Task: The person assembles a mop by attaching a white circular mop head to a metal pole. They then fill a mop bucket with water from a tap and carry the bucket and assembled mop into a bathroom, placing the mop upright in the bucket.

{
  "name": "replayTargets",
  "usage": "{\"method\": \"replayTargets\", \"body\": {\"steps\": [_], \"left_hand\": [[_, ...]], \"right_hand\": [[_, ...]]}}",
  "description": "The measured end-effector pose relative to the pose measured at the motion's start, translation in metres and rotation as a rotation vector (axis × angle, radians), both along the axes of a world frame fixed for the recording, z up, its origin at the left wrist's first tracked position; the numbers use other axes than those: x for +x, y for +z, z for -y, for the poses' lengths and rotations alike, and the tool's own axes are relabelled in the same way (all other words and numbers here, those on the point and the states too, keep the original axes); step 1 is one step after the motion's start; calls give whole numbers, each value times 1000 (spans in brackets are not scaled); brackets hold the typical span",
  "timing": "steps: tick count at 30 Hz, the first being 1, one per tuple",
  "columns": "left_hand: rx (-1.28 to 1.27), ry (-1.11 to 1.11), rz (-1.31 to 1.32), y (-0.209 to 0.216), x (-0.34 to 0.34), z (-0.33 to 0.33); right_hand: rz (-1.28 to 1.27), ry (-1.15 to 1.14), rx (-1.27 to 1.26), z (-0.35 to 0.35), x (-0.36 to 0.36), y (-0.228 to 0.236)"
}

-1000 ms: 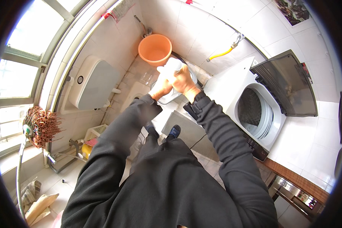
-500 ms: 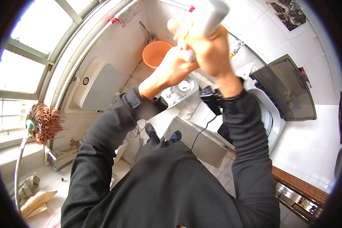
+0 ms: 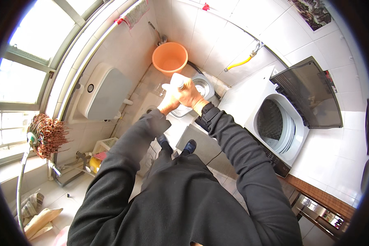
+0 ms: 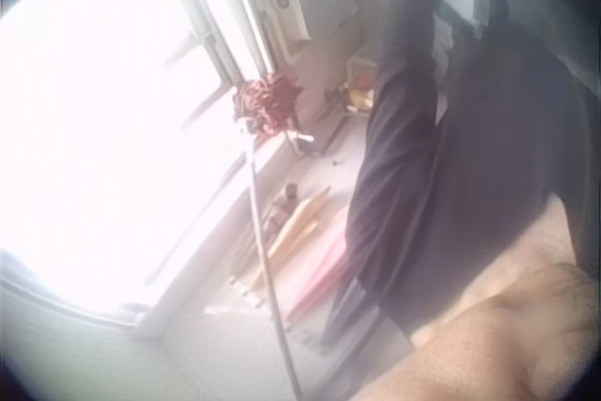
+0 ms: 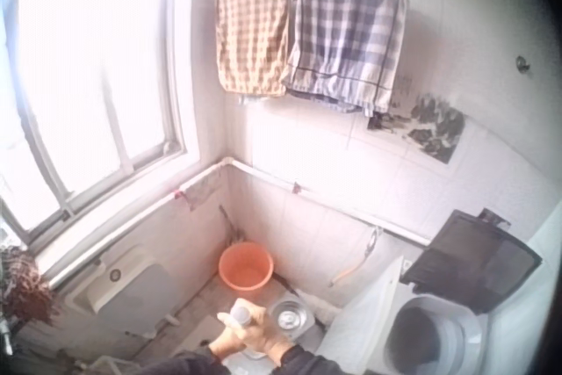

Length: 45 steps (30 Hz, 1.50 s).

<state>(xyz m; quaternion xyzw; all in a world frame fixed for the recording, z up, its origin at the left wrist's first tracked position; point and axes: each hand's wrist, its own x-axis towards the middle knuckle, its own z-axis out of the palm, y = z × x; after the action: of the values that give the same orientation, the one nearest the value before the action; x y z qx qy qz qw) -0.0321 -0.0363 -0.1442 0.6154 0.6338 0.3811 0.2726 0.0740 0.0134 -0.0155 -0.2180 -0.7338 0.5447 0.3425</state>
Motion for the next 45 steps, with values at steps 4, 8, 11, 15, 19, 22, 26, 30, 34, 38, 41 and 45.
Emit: {"method": "replayTargets", "body": {"steps": [4,8,11,15,19,22,26,30,34,38,41,45], "left_hand": [[-58,-79,116,12,-8,-5],[24,-8,243,95,3,-13],[355,-107,358,184,13,-15],[162,-303,337,269,9,-11],[285,-194,275,259,15,-24],[287,-98,308,205,24,-34],[200,-88,327,123,20,-38],[85,-81,247,54,8,-35],[98,-94,3,16,-1,-28],[39,-91,160,30,-4,-35],[143,-112,250,85,1,-41],[318,-219,344,195,14,-29]], "right_hand": [[14,-48,-28,0,-2,-3],[186,-86,-23,-8,-5,59],[-37,6,-48,-11,8,144],[-129,3,428,-13,30,237],[-23,-62,39,-17,15,218],[-210,-33,-27,-26,11,157],[-116,-72,-16,-39,12,81],[-101,-67,-114,-30,3,24],[10,-73,-77,-21,2,-6],[47,-102,-14,-26,0,5],[186,-84,29,-31,1,54],[-122,80,45,-25,23,159]]}}
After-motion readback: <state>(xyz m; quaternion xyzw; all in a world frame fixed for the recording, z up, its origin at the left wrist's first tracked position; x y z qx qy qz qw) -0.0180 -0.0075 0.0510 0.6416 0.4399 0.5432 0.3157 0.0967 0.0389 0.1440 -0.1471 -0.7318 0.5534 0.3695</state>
